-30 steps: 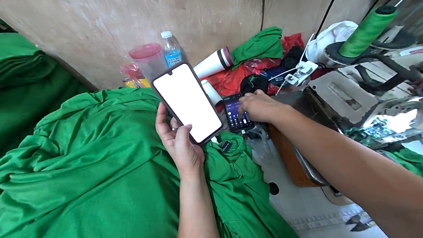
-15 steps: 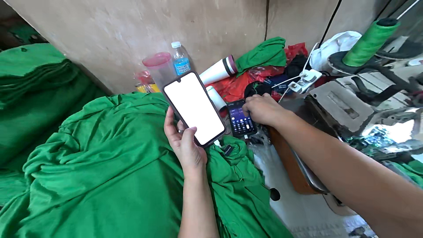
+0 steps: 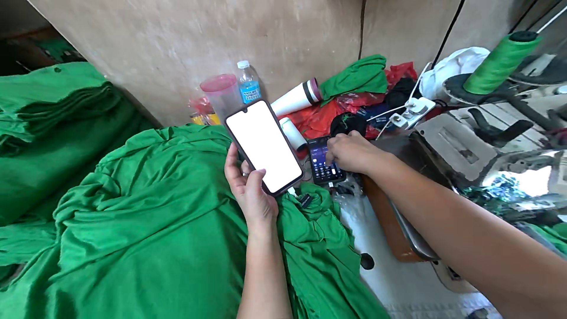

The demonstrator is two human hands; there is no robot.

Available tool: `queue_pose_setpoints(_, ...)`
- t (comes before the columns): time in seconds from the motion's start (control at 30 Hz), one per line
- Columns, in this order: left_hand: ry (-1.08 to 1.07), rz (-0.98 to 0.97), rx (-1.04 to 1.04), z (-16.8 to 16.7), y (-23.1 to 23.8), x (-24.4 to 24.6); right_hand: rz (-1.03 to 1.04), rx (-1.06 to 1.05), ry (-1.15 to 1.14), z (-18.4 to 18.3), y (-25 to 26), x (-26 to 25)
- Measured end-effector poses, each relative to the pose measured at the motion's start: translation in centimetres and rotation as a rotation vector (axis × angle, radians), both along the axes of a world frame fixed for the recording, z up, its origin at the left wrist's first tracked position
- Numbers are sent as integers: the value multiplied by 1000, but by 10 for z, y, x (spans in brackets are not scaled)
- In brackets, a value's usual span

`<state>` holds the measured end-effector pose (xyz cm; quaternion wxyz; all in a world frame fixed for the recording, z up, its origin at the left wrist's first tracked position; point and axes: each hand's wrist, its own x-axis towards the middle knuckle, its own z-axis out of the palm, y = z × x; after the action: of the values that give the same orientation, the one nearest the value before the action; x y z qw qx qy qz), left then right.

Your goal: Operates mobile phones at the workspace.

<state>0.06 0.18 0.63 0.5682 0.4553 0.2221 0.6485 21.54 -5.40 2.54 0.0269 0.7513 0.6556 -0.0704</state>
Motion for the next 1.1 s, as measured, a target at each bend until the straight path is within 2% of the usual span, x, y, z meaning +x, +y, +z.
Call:
queue_pose_setpoints(0.13,-1,-12,12,0,0,-1,39,60,2,-4,-1,1)
queue_pose_setpoints(0.27,-11,-16,13,0,0,-1,27,-12,2,0,1,1)
queue_pose_setpoints(0.4,-7,-15,17,0,0,-1,11,152,39,3,-1,7)
queue_pose_setpoints(0.87,-5,-12,18,0,1,0,-139,20,42,4,0,7)
queue_pose_setpoints(1.03,-7,-15,18,0,1,0,-60,-72,44,6,-2,5)
queue_pose_setpoints(1.1,2,-15,27,-1,1,0,-23,-46,49,3,-4,4)
